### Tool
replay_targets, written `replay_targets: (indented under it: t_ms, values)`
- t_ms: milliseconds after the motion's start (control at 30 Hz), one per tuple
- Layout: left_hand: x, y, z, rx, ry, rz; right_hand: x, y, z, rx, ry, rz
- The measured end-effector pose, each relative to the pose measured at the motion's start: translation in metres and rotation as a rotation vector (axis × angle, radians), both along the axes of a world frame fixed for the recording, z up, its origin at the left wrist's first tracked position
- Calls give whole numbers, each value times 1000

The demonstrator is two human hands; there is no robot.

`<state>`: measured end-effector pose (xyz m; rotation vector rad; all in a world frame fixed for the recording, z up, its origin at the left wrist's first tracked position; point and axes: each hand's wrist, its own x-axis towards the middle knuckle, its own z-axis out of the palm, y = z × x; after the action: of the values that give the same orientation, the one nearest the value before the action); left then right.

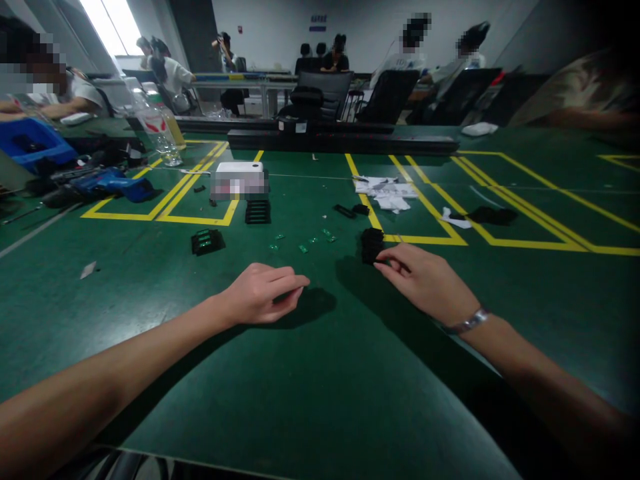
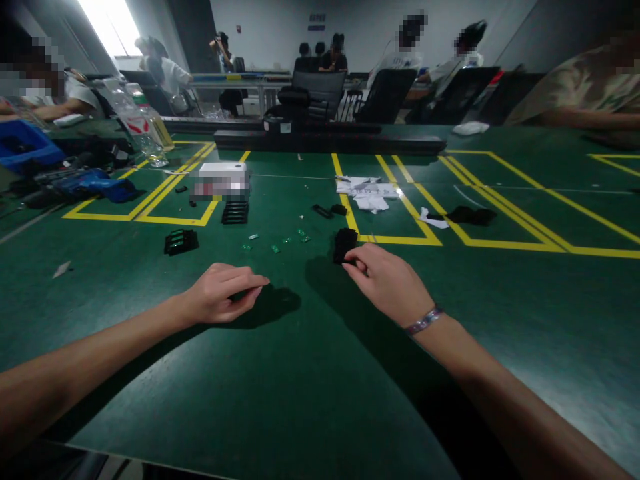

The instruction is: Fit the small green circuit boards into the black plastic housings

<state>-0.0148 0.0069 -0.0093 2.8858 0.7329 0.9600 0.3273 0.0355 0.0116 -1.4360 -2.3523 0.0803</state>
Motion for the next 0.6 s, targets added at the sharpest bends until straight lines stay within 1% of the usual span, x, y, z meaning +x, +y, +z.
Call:
replay_targets:
  t_ms: [267, 467, 533, 600]
  values:
    - [-2, 0, 1, -63, 22, -21, -2, 3, -3, -22, 25, 12]
    - [0, 0, 3, -88, 42, -38, -6, -1, 1, -39, 45, 46]
    - [2, 1, 4, -138, 66, -10, -14, -7, 3, -46, 70, 86]
    - [4, 2, 6, -215, 90, 68, -28, -13, 5, -65, 97, 147]
